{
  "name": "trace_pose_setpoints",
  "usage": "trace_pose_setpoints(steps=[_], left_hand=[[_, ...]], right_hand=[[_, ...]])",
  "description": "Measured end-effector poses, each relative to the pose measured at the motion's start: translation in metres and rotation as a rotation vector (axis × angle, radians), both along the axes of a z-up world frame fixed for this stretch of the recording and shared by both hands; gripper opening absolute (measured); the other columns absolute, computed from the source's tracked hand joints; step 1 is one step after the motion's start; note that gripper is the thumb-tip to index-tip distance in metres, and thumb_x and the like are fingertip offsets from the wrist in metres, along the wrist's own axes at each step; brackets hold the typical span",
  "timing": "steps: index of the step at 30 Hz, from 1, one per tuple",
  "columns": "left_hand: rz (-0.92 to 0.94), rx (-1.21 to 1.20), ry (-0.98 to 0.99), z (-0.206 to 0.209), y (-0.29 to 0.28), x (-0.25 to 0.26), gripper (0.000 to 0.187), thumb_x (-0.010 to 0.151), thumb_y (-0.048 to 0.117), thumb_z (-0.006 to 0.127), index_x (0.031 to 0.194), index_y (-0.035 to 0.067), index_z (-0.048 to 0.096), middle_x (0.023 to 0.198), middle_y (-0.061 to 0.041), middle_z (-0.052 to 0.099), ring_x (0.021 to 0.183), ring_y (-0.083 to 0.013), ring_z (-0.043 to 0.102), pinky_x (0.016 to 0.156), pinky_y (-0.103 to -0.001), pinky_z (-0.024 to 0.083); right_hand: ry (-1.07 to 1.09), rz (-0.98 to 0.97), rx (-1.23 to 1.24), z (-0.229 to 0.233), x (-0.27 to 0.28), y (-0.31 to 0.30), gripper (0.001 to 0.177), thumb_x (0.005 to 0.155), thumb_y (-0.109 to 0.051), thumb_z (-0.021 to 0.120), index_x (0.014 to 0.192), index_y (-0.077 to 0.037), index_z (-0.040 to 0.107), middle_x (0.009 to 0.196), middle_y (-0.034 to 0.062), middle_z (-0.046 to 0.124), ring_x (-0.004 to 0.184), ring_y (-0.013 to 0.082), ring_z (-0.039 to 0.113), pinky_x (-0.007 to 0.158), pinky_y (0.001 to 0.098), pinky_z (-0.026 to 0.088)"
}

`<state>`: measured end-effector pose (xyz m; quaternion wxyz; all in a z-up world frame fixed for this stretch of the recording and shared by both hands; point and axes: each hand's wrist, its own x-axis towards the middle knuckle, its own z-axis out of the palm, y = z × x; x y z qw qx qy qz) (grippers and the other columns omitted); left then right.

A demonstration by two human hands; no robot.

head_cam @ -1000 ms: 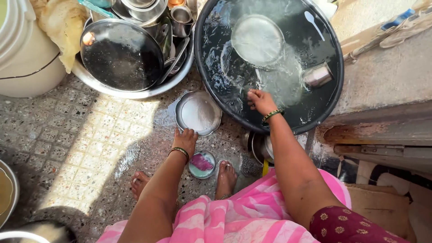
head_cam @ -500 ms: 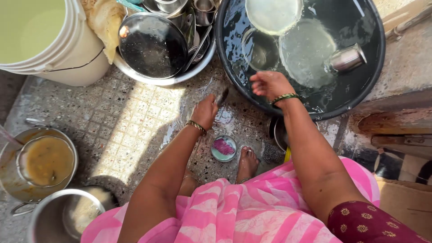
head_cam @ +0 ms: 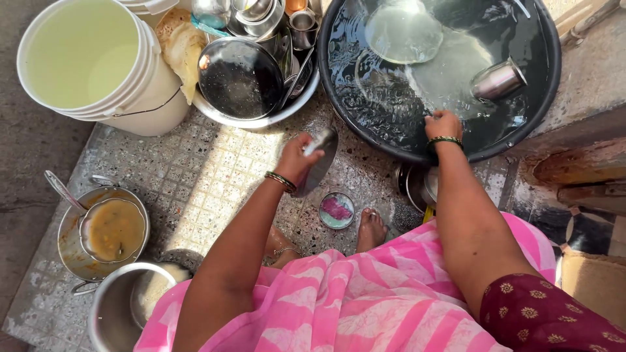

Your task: Washing various metal dishes, pots, and pans with soap and water on the floor.

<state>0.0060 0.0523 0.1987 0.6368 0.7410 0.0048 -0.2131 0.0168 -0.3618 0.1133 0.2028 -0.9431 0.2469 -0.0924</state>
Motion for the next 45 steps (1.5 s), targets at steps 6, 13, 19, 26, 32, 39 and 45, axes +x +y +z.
trace_pose_setpoints(steps=[6,13,19,26,32,39,45], left_hand=[[-0.618,0.631,-0.529,0.022,0.005,-0.058,0.016,0.101,0.020,0.050,0.097,0.018,0.066,0.097,-0.006,0.070,0.080,-0.0201,0.065,0.074,-0.038,0.054],[-0.584,0.769,-0.714,0.026,0.028,-0.040,0.012,0.102,0.013,0.054,0.101,0.017,0.065,0.107,-0.002,0.066,0.098,-0.0206,0.064,0.089,-0.039,0.055],[-0.045,0.507,-0.992,0.121,0.037,-0.024,0.043,0.089,0.016,0.080,0.125,0.008,0.058,0.126,-0.014,0.062,0.120,-0.0358,0.058,0.104,-0.052,0.044],[-0.397,0.736,-0.279,0.055,0.028,-0.037,0.057,0.093,0.026,0.074,0.143,0.011,0.050,0.151,-0.016,0.045,0.118,-0.0343,0.062,0.106,-0.048,0.049],[-0.904,0.961,-0.373,-0.060,-0.006,-0.081,0.060,0.087,0.014,0.071,0.145,0.022,0.055,0.160,-0.010,0.038,0.142,-0.0316,0.043,0.112,-0.052,0.043],[-1.102,0.960,-0.447,-0.110,-0.001,-0.099,0.051,0.094,0.023,0.058,0.144,0.027,0.056,0.166,-0.001,0.031,0.146,-0.0241,0.038,0.108,-0.051,0.045],[-1.352,1.203,-0.296,-0.101,0.011,-0.089,0.048,0.095,0.025,0.063,0.143,0.023,0.059,0.171,-0.002,0.016,0.154,-0.0279,0.019,0.106,-0.058,0.042]], right_hand=[[0.320,0.356,1.545,0.098,-0.008,0.131,0.029,0.099,-0.023,0.062,0.101,0.005,0.071,0.092,0.0175,0.075,0.079,0.0228,0.075,0.075,0.0348,0.062],[-0.015,1.305,0.029,0.134,-0.040,0.196,0.046,0.071,-0.024,0.079,0.116,-0.014,0.073,0.109,0.0131,0.075,0.095,0.0358,0.071,0.080,0.0474,0.055],[-0.007,0.937,0.110,0.254,-0.039,0.152,0.020,0.093,-0.024,0.078,0.105,-0.009,0.072,0.087,0.0140,0.071,0.079,0.0350,0.068,0.069,0.0475,0.051],[-0.200,0.606,-0.132,0.184,-0.031,0.057,0.023,0.095,-0.013,0.085,0.103,-0.001,0.067,0.086,0.0171,0.069,0.077,0.0370,0.067,0.068,0.0470,0.050],[-0.348,0.487,-0.161,0.172,-0.045,0.124,0.015,0.090,-0.003,0.071,0.104,-0.006,0.071,0.089,0.0197,0.069,0.078,0.0349,0.069,0.071,0.0472,0.055],[0.900,0.415,-0.130,-0.027,-0.109,0.116,0.066,0.087,-0.049,0.074,0.142,-0.021,0.052,0.133,0.0246,0.060,0.121,0.0426,0.060,0.101,0.0495,0.051],[0.998,0.221,0.046,-0.134,-0.125,0.089,0.087,0.077,-0.029,0.077,0.154,-0.035,0.037,0.147,0.0223,0.044,0.134,0.0460,0.046,0.107,0.0460,0.047]])
